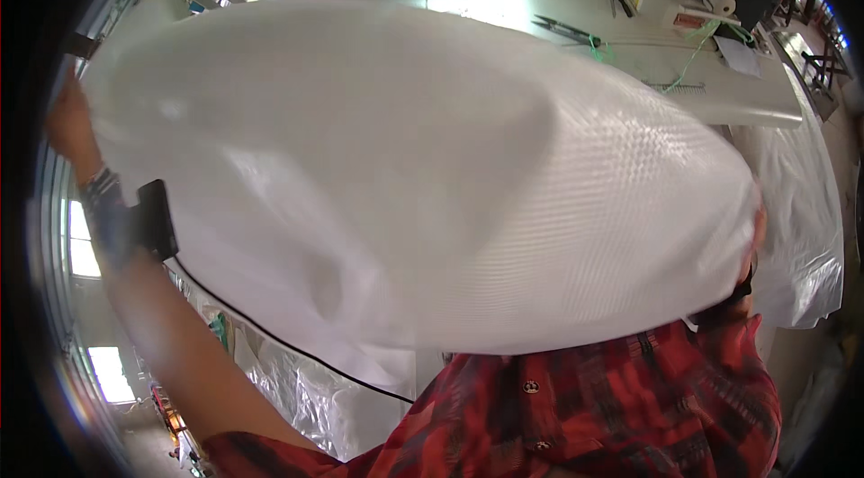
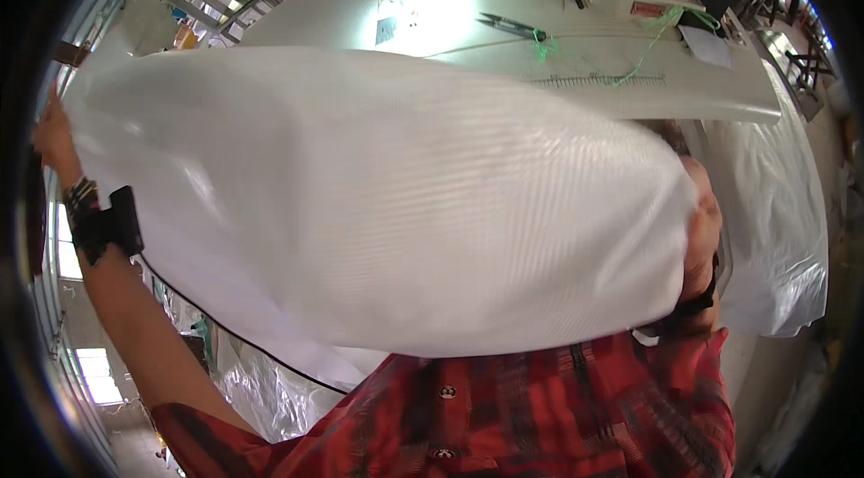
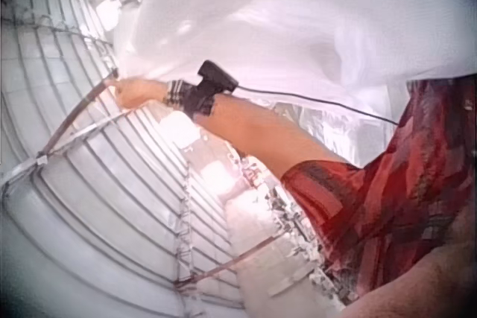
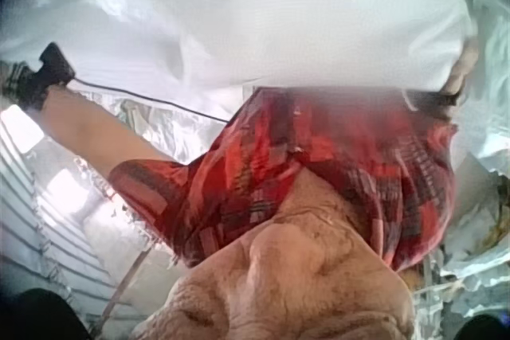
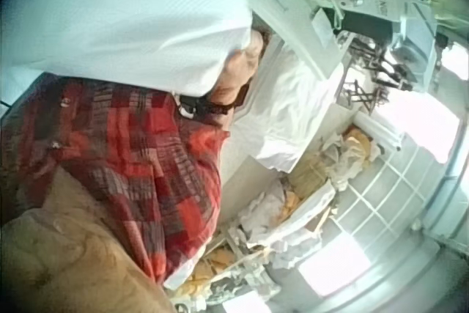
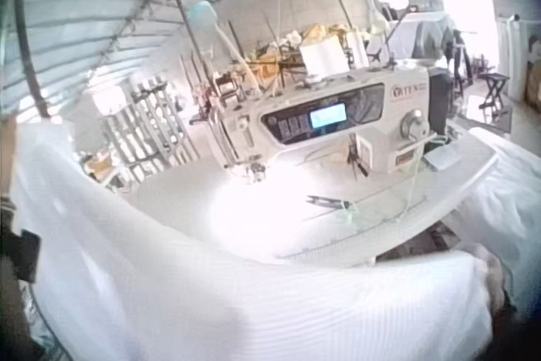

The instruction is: Sewing together large sheets of white plastic material using an industrial sewing machine.

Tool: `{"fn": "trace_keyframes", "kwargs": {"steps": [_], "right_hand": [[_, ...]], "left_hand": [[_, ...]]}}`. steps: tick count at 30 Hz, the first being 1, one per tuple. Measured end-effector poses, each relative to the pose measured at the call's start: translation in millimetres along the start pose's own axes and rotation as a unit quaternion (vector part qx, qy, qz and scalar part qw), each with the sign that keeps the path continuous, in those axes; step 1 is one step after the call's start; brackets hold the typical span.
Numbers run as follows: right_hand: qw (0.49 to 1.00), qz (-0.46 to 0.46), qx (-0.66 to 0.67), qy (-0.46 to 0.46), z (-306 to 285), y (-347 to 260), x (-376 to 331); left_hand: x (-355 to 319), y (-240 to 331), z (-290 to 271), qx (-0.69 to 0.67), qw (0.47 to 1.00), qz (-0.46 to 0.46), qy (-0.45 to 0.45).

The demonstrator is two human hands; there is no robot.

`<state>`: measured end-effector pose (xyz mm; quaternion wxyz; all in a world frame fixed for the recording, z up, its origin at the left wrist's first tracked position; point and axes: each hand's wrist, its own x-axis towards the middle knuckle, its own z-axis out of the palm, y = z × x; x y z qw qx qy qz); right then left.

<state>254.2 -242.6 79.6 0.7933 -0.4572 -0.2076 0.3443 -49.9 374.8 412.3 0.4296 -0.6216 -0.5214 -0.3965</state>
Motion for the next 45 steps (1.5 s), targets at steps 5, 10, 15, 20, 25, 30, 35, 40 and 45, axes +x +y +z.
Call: {"fn": "trace_keyframes", "kwargs": {"steps": [5, 10, 15, 20, 25, 30, 35, 40, 45], "right_hand": [[0.836, -0.049, -0.54, -0.08, -34, 38, 48], [0.817, -0.078, -0.567, -0.064, -33, 56, 44], [0.792, -0.104, -0.571, -0.19, -41, 79, 44], [0.526, -0.026, -0.762, -0.377, -78, 96, 40], [0.532, -0.036, -0.771, -0.348, -15, 39, 66], [0.666, -0.212, -0.61, -0.373, 142, 53, 151], [0.688, -0.288, -0.53, -0.403, 264, 162, 256], [0.604, -0.315, -0.627, -0.377, 283, 218, 299], [0.599, -0.328, -0.635, -0.361, 281, 221, 296]], "left_hand": [[-90, 60, 77, -0.128, 0.986, 0.09, -0.062], [-186, 140, 80, -0.272, 0.939, 0.21, -0.037], [-299, 194, 39, -0.275, 0.869, 0.25, -0.327], [-367, 162, 24, -0.251, 0.859, 0.174, -0.411], [-388, 141, 10, -0.323, 0.84, 0.12, -0.419], [-406, 143, -31, -0.382, 0.822, 0.082, -0.415], [-413, 124, -69, -0.531, 0.75, 0.038, -0.393], [-445, 34, -61, -0.582, 0.765, -0.046, -0.272], [-514, -83, 53, -0.365, 0.826, -0.27, -0.333]]}}
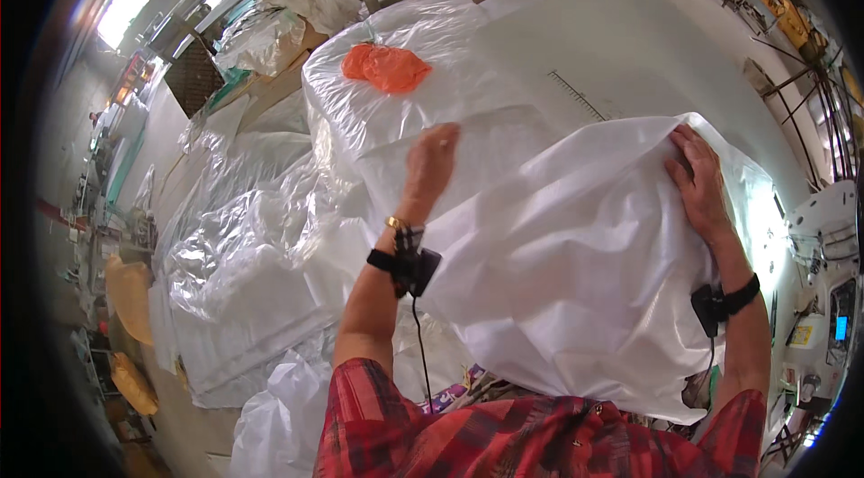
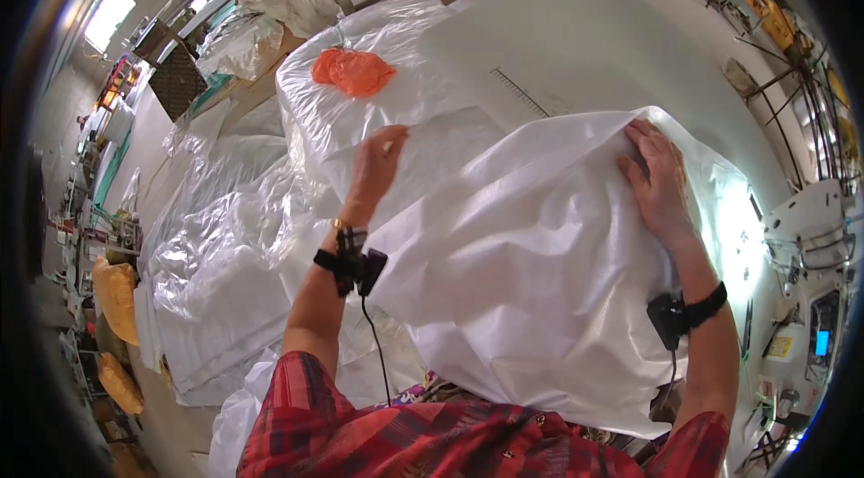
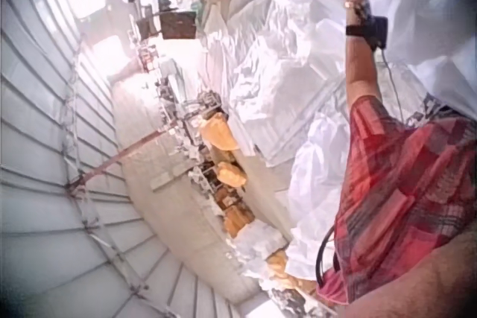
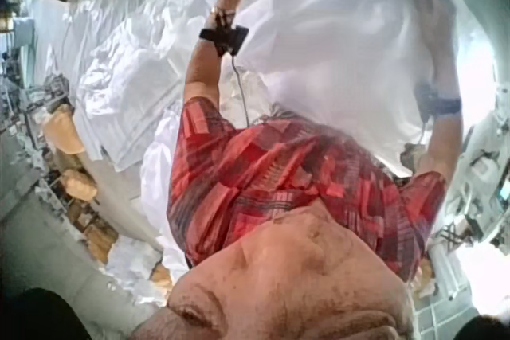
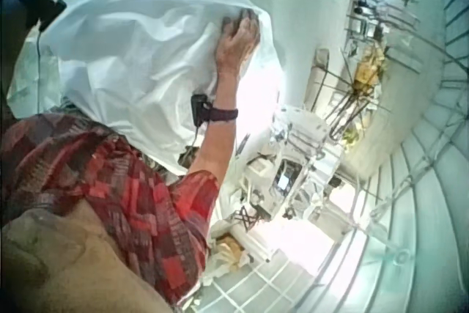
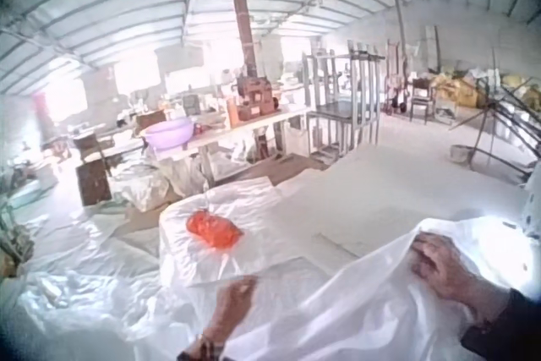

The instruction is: Sewing together large sheets of white plastic material using an industrial sewing machine.

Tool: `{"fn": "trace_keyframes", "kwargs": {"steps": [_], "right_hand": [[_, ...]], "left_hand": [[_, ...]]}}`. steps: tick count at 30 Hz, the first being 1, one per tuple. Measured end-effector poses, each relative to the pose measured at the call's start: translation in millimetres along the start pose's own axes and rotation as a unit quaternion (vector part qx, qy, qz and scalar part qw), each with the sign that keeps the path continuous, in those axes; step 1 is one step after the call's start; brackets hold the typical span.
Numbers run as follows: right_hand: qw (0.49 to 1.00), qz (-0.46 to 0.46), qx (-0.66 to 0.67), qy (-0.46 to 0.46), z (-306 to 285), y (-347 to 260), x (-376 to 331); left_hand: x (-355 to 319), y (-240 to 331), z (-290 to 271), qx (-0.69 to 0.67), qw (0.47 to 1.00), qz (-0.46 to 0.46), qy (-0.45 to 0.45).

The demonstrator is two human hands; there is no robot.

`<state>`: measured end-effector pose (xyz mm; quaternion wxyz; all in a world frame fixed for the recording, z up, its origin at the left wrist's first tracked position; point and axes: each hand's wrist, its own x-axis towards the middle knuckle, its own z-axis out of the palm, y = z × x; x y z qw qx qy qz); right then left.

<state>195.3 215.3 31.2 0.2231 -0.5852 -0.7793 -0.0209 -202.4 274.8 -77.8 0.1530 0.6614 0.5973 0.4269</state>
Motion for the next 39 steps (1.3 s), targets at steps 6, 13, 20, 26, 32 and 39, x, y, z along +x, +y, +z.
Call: {"fn": "trace_keyframes", "kwargs": {"steps": [6, 13, 20, 26, 32, 39], "right_hand": [[0.999, 0.025, -0.035, -0.015, -2, -12, 6], [0.997, 0.05, -0.05, -0.027, -1, -15, 8], [0.996, 0.061, -0.046, -0.039, -2, -16, 8], [0.996, 0.063, -0.052, -0.047, -1, -15, 7], [0.996, 0.06, -0.049, -0.045, -2, -17, 8], [0.997, 0.054, -0.041, -0.037, -5, -20, 9]], "left_hand": [[53, -127, 39, 0.11, 0.992, -0.024, 0.05], [81, -185, 100, 0.205, 0.973, -0.085, 0.056], [99, -207, 112, 0.158, 0.985, 0.003, 0.07], [112, -205, 112, 0.002, 0.985, -0.046, 0.163], [129, -204, 94, -0.062, 0.965, -0.047, 0.25], [86, -188, 66, -0.04, 0.976, -0.13, 0.169]]}}
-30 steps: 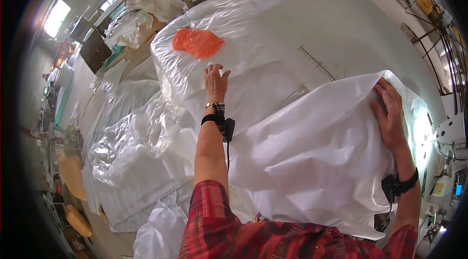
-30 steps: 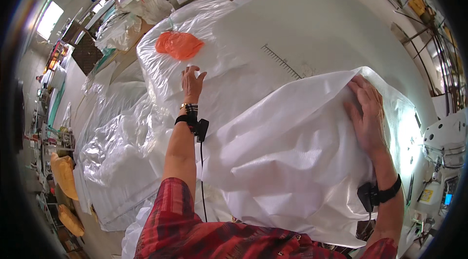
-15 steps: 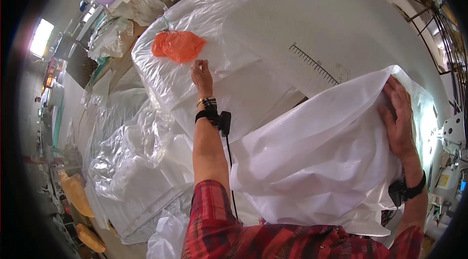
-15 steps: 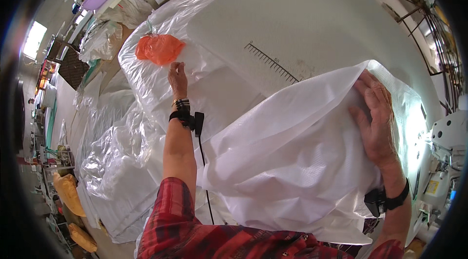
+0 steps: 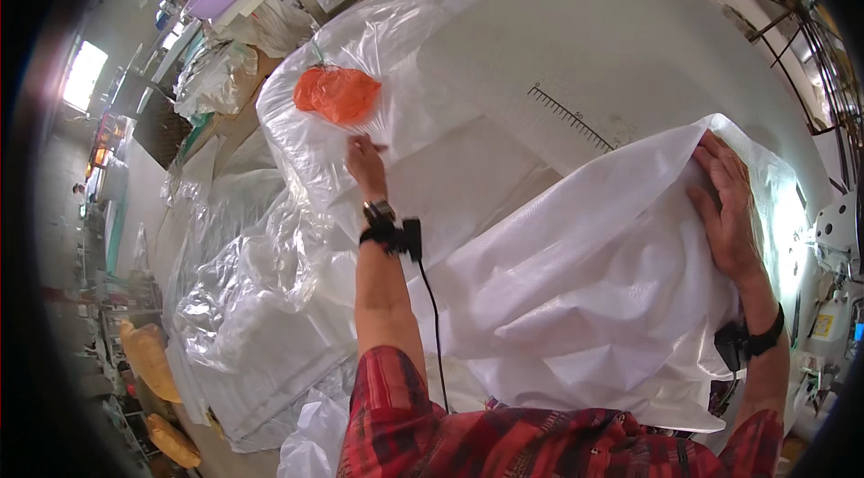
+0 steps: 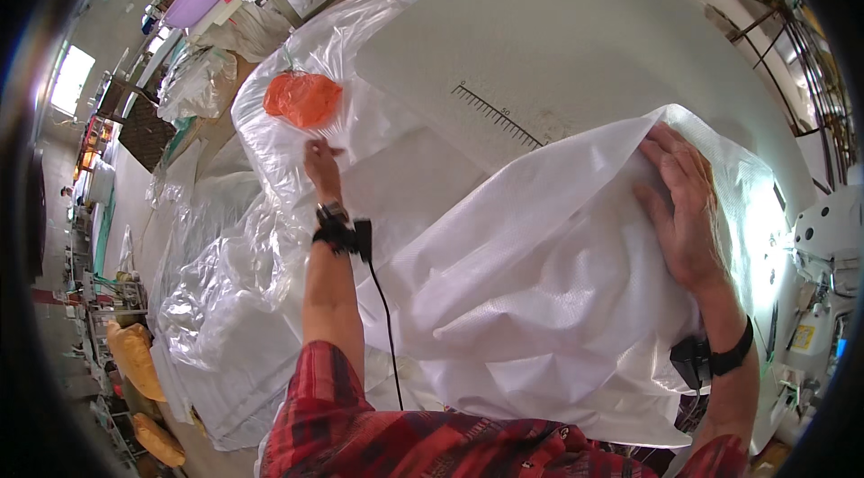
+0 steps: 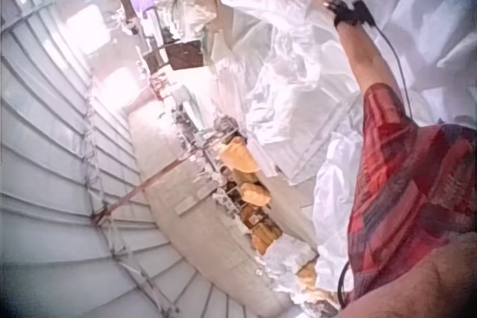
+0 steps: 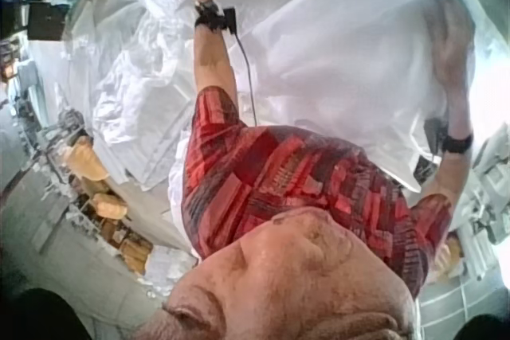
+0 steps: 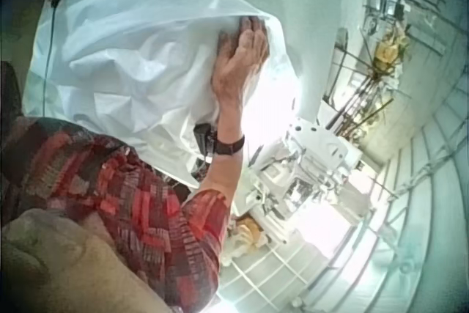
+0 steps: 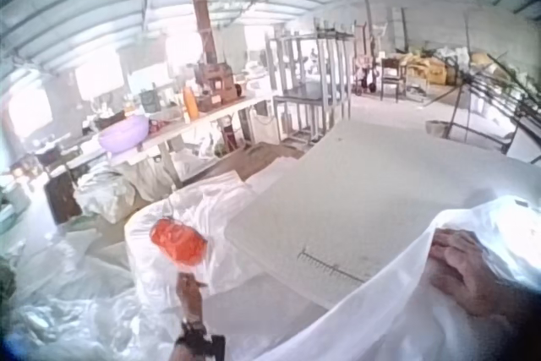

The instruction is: Sewing together large sheets of white plastic material using an industrial sewing machine.

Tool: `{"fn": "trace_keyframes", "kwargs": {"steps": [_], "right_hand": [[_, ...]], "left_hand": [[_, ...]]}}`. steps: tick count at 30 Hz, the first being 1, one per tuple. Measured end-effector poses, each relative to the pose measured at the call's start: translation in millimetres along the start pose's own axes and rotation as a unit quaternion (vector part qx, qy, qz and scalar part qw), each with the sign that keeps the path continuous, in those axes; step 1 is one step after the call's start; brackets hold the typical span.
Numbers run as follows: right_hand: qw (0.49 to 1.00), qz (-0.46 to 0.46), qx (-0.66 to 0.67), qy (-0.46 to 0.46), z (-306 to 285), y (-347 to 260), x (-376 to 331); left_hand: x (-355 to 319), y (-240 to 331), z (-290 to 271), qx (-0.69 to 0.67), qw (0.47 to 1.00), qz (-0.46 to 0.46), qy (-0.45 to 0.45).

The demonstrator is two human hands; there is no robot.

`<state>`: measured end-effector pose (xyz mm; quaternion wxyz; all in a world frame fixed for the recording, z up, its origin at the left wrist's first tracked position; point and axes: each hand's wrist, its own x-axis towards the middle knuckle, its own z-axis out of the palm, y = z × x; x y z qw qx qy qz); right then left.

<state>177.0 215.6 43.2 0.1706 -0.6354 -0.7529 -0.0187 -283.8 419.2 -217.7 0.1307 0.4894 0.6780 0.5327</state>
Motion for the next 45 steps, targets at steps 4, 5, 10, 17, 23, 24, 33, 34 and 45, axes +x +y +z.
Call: {"fn": "trace_keyframes", "kwargs": {"steps": [4, 5, 10, 17, 23, 24, 33, 34, 45], "right_hand": [[1.0, -0.005, -0.004, 0.015, 1, 1, -2], [1.0, -0.003, -0.012, 0.02, 2, 1, -2], [0.999, -0.02, 0.002, 0.032, 4, 6, -5], [0.996, -0.016, 0.048, 0.076, -6, -1, -7], [0.935, -0.106, 0.321, 0.107, -15, -69, -31], [0.92, -0.117, 0.367, 0.067, -14, -84, -41], [0.797, -0.209, 0.466, -0.321, -86, -109, -132], [0.785, -0.207, 0.467, -0.351, -103, -102, -145], [0.75, 0.241, 0.595, 0.158, -155, 1, -219]], "left_hand": [[-85, 30, -23, 0.036, 0.996, 0.069, -0.047], [-102, 43, -33, 0.053, 0.992, 0.098, -0.051], [-124, 136, -78, 0.021, 0.994, 0.108, 0.009], [-141, 301, -121, -0.12, 0.928, 0.338, 0.098], [-213, 427, -146, -0.299, 0.79, 0.536, 0.005], [-231, 448, -153, -0.288, 0.787, 0.546, -0.019], [-228, 529, -196, -0.151, 0.753, 0.64, 0.012], [-204, 528, -193, -0.159, 0.768, 0.621, -0.007], [-154, 477, -103, -0.048, 0.863, 0.422, -0.273]]}}
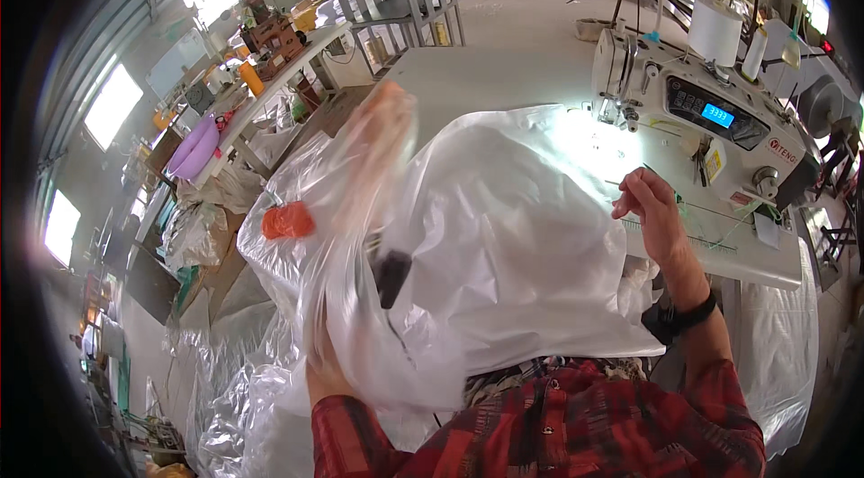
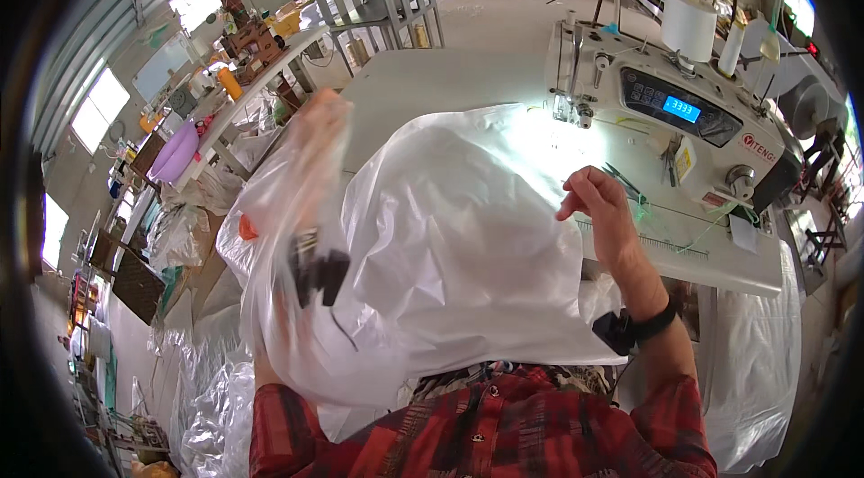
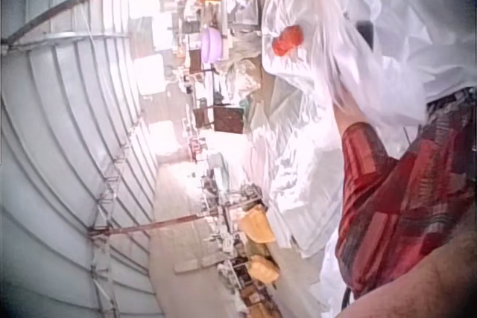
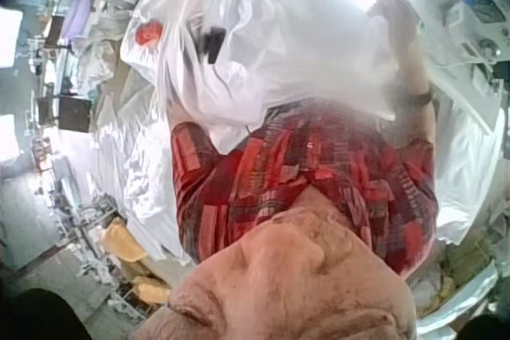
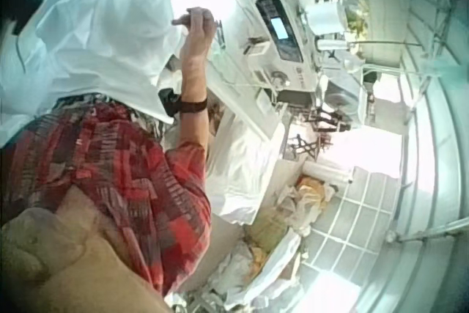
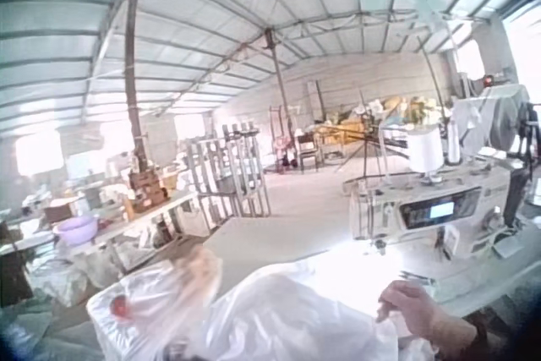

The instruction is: Sewing together large sheets of white plastic material using an industrial sewing machine.

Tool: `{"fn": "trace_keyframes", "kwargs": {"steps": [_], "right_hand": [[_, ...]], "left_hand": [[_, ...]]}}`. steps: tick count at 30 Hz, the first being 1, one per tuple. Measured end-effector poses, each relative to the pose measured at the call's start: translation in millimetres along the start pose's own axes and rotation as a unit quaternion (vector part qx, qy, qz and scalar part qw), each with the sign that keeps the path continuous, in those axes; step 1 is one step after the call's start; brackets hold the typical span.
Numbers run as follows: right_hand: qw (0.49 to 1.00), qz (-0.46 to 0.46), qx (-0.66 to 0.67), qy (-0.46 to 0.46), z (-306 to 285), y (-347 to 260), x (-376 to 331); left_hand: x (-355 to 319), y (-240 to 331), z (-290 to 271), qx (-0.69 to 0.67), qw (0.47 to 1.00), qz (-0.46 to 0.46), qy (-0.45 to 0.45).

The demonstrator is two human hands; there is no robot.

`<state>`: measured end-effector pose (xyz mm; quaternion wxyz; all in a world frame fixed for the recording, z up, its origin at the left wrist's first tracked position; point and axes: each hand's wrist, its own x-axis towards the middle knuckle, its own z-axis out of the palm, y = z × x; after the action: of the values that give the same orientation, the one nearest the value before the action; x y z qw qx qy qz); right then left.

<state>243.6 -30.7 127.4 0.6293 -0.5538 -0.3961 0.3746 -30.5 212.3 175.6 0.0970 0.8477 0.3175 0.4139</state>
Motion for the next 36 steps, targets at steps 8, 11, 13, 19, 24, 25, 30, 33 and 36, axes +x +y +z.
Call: {"fn": "trace_keyframes", "kwargs": {"steps": [8, 11, 13, 19, 24, 25, 30, 33, 36], "right_hand": [[0.905, -0.279, -0.24, -0.214, 80, 15, -52], [0.873, -0.291, -0.321, -0.222, 105, 30, -41], [0.877, -0.323, -0.299, -0.189, 94, 44, -23], [0.904, -0.147, -0.401, -0.002, -4, 59, -2], [0.856, -0.106, -0.504, -0.043, -26, 19, -12], [0.889, -0.126, -0.441, -0.022, -23, 11, -13], [0.866, -0.247, -0.435, 0.004, 5, 19, 35], [0.801, -0.308, -0.51, 0.054, 4, 49, 81], [0.787, -0.279, -0.549, 0.049, -13, 74, 105]], "left_hand": [[19, -4, 133, 0.184, 0.95, 0.254, 0.008], [41, -4, 167, 0.253, 0.905, 0.32, 0.119], [51, -1, 177, 0.289, 0.909, 0.283, 0.101], [64, 0, 168, 0.313, 0.947, 0.036, -0.068], [59, -8, 173, 0.294, 0.951, 0.027, -0.095], [57, -9, 176, 0.288, 0.952, 0.027, -0.102], [56, -9, 185, 0.278, 0.956, 0.037, -0.087], [58, -14, 185, 0.274, 0.958, 0.037, -0.078], [54, -24, 184, 0.268, 0.958, 0.028, -0.099]]}}
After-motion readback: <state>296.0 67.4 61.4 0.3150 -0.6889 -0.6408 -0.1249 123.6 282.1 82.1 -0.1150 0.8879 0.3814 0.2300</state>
